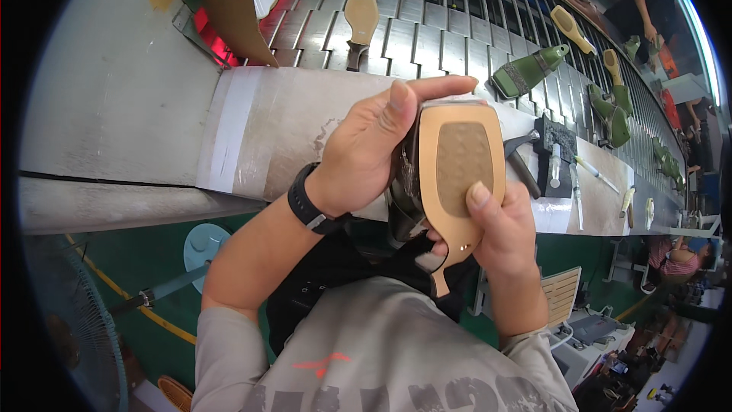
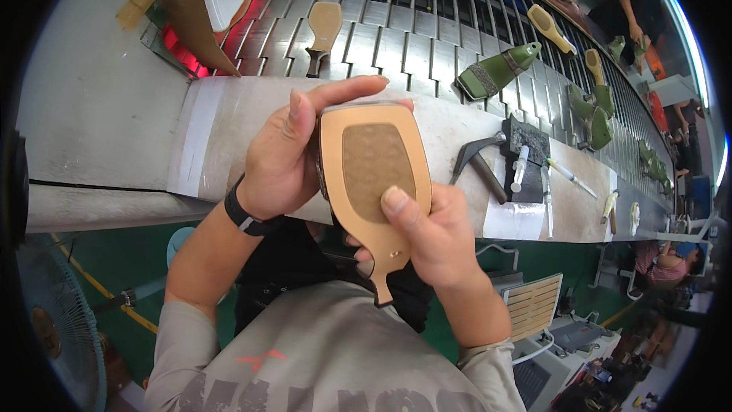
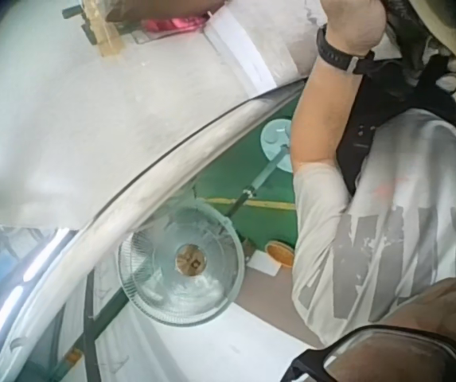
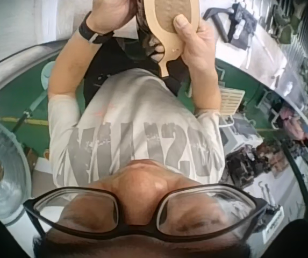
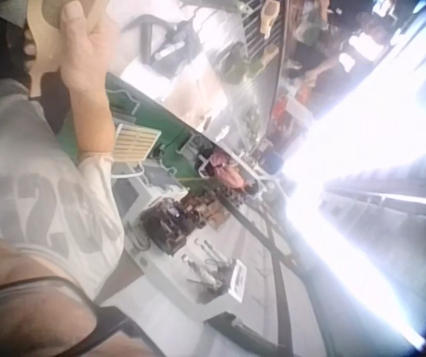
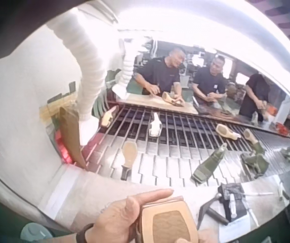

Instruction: The person attaches a heel to a green high-heeled shoe by hand and using a hammer. They first place a base piece on the bottom of the shoe, then press the heel onto the shoe, and finally use a hammer to secure the edges and base of the heel.

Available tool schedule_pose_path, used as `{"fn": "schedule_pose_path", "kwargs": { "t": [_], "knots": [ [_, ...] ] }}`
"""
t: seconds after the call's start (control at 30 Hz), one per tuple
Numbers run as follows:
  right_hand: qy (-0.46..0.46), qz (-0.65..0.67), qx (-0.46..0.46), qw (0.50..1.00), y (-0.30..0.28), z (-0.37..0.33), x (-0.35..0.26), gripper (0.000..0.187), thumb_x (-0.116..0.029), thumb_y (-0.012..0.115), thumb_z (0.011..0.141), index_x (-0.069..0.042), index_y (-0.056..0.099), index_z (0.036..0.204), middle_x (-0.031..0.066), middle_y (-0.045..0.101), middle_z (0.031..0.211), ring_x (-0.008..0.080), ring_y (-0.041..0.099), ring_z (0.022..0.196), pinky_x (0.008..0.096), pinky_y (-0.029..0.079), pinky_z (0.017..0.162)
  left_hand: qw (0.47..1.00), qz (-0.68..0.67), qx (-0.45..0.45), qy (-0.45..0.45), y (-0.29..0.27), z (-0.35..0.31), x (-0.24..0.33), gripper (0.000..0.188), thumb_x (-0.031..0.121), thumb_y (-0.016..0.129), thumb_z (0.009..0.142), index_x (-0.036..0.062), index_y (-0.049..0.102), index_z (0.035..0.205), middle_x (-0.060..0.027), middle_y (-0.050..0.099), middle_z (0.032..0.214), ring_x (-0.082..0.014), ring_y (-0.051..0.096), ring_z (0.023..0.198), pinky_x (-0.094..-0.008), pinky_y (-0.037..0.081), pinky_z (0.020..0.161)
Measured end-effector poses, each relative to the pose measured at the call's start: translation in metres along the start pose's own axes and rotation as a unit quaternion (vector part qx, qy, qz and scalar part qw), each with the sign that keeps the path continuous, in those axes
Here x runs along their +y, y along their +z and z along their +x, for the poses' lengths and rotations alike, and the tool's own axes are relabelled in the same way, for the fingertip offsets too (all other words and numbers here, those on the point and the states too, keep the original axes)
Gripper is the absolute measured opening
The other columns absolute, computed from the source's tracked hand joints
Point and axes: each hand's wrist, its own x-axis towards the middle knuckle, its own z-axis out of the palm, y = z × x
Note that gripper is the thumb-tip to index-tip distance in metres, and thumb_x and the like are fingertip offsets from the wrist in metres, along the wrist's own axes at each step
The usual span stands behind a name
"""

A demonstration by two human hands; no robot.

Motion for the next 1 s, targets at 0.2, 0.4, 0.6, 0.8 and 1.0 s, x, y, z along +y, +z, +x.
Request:
{"fn": "schedule_pose_path", "kwargs": {
  "t": [0.2,0.4,0.6,0.8,1.0],
  "knots": [
    [-0.013,0.026,-0.037,0.999,-0.011,0.016,-0.002,0.039,-0.025,0.057,0.113,0.010,0.066,0.125,0.0196,0.076,0.099,0.0234,0.077,0.076,0.0343,0.067,0.064,0.999,0.038,-0.006,0.031,-0.011,0.011,-0.007,0.070,0.050,0.046,0.114,-0.0079,0.047,0.153,-0.0146,0.068,0.135,-0.0164,0.067,0.122,-0.0330,0.054,0.106],
    [-0.033,-0.010,-0.008,0.999,-0.010,0.019,-0.002,0.037,-0.024,0.057,0.113,0.010,0.066,0.125,0.0188,0.077,0.100,0.0226,0.077,0.077,0.0338,0.067,0.064,0.996,0.077,-0.018,0.035,-0.014,0.012,-0.007,0.069,0.049,0.047,0.114,-0.0064,0.045,0.155,-0.0138,0.065,0.139,-0.0165,0.064,0.127,-0.0333,0.051,0.110],
    [-0.040,-0.037,0.006,0.999,-0.008,0.015,-0.004,0.037,-0.025,0.058,0.113,0.009,0.067,0.125,0.0171,0.077,0.097,0.0197,0.077,0.076,0.0313,0.066,0.065,0.986,0.143,-0.075,0.040,-0.022,-0.001,-0.001,0.072,0.040,0.059,0.111,-0.0045,0.034,0.162,-0.0162,0.052,0.156,-0.0223,0.054,0.141,-0.0380,0.042,0.119],
    [-0.033,-0.086,0.004,0.996,0.008,-0.015,0.005,0.042,-0.032,0.057,0.113,0.007,0.070,0.117,0.0130,0.078,0.089,0.0180,0.075,0.071,0.0288,0.062,0.065,0.968,0.245,-0.040,0.042,-0.006,-0.036,0.022,0.079,0.050,0.064,0.106,-0.0095,0.045,0.154,-0.0255,0.056,0.155,-0.0294,0.058,0.140,-0.0416,0.047,0.117],
    [-0.128,-0.269,-0.088,0.950,0.029,-0.027,0.016,0.031,-0.024,0.060,0.112,0.004,0.072,0.104,0.0087,0.073,0.073,0.0161,0.071,0.062,0.0303,0.055,0.058,0.962,0.256,0.055,0.082,0.015,-0.082,0.028,0.060,0.043,0.059,0.110,-0.0092,0.058,0.139,-0.0350,0.067,0.135,-0.0370,0.071,0.122,-0.0470,0.058,0.105]
  ]
}}
